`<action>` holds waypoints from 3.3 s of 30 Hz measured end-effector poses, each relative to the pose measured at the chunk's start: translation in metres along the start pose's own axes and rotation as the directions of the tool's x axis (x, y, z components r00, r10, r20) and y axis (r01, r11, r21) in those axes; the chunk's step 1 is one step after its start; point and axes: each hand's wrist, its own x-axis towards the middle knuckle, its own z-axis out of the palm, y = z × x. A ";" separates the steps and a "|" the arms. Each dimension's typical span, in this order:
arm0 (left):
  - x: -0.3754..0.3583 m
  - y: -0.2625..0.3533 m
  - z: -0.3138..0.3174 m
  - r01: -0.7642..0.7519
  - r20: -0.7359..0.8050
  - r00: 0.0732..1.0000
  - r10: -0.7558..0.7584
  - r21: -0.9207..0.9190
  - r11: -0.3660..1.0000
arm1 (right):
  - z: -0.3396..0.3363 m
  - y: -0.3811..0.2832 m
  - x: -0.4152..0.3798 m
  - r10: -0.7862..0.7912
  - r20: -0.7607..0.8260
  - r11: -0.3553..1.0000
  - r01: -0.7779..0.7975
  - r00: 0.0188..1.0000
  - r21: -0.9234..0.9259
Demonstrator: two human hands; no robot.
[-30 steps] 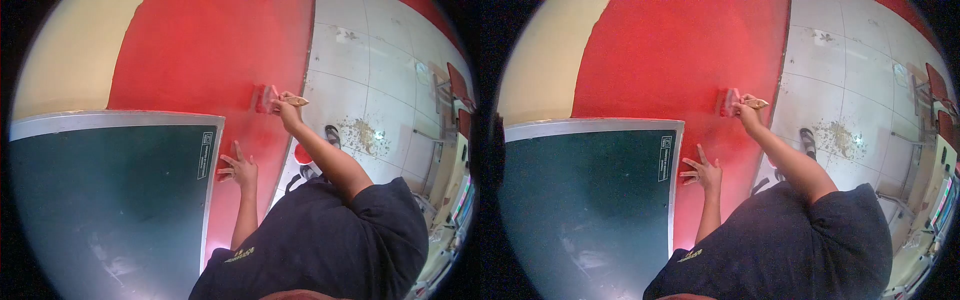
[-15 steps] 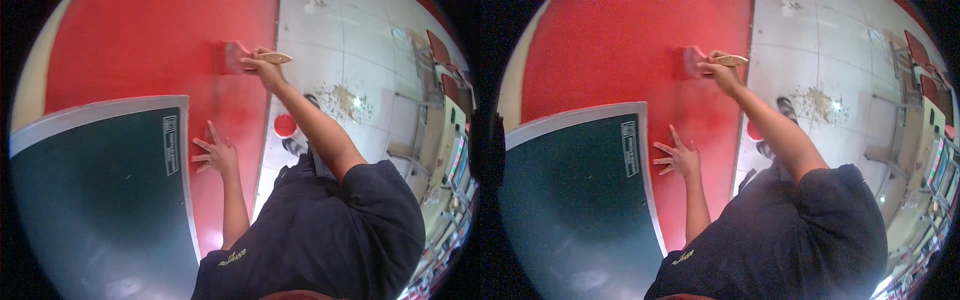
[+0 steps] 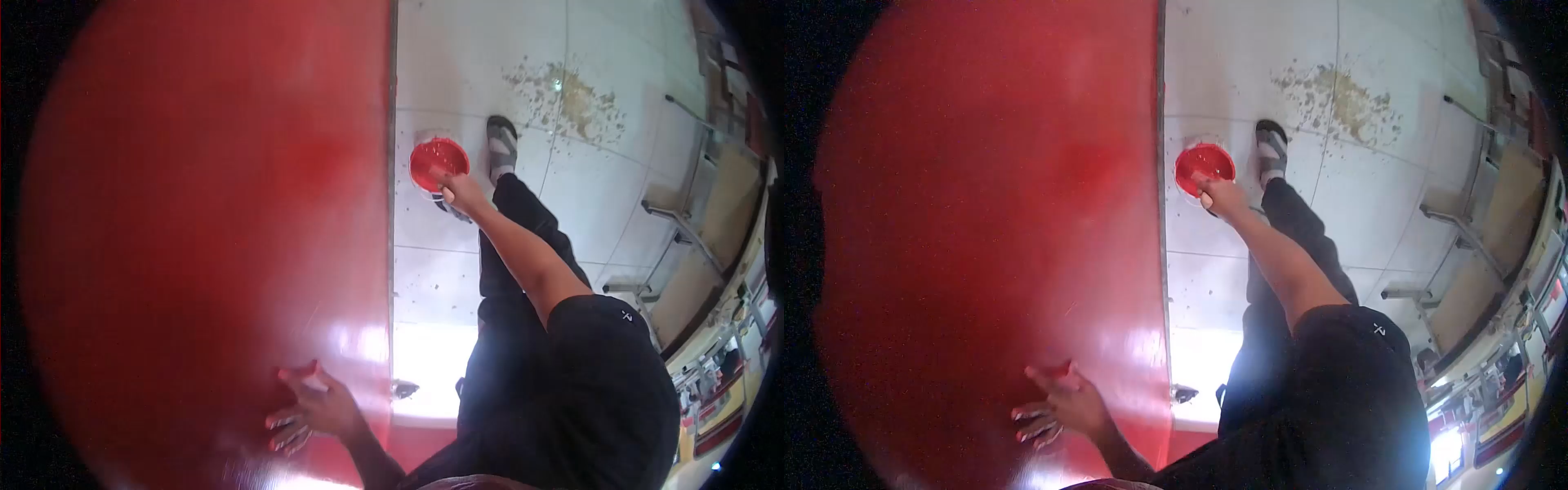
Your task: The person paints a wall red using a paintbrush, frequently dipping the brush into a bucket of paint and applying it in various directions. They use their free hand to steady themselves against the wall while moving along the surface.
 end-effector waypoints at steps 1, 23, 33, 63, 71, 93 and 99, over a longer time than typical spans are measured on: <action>0.005 -0.003 -0.009 -0.029 -0.056 0.998 0.031 0.029 0.999 | 0.023 0.016 0.008 0.024 0.060 0.998 -0.020 0.998 -0.067; 0.002 0.006 0.001 -0.069 -0.111 0.991 0.075 0.050 0.996 | 0.059 0.064 -0.015 -0.150 0.182 0.956 0.189 0.972 -0.224; -0.002 0.005 -0.002 -0.026 0.005 1.000 0.026 0.110 0.994 | -0.078 -0.060 -0.083 -0.194 -0.279 0.831 0.309 0.940 0.463; -0.059 -0.103 -0.121 0.572 0.615 0.764 0.197 -0.503 -0.649 | -0.306 -0.466 -0.090 0.030 -0.261 -0.387 0.252 0.965 0.887; 0.006 -0.125 -0.131 0.412 0.619 0.760 0.196 -0.226 -0.883 | -0.365 -0.544 -0.096 -0.057 -0.290 0.006 0.291 0.955 0.957; 0.057 -0.089 -0.115 0.363 0.905 0.423 0.047 -0.122 -0.924 | -0.359 -0.481 -0.076 -0.205 -0.211 0.007 0.217 0.956 0.976; 0.052 -0.090 -0.105 0.382 0.868 0.484 0.107 -0.100 -0.919 | -0.358 -0.508 -0.094 -0.109 -0.233 0.059 0.240 0.966 0.969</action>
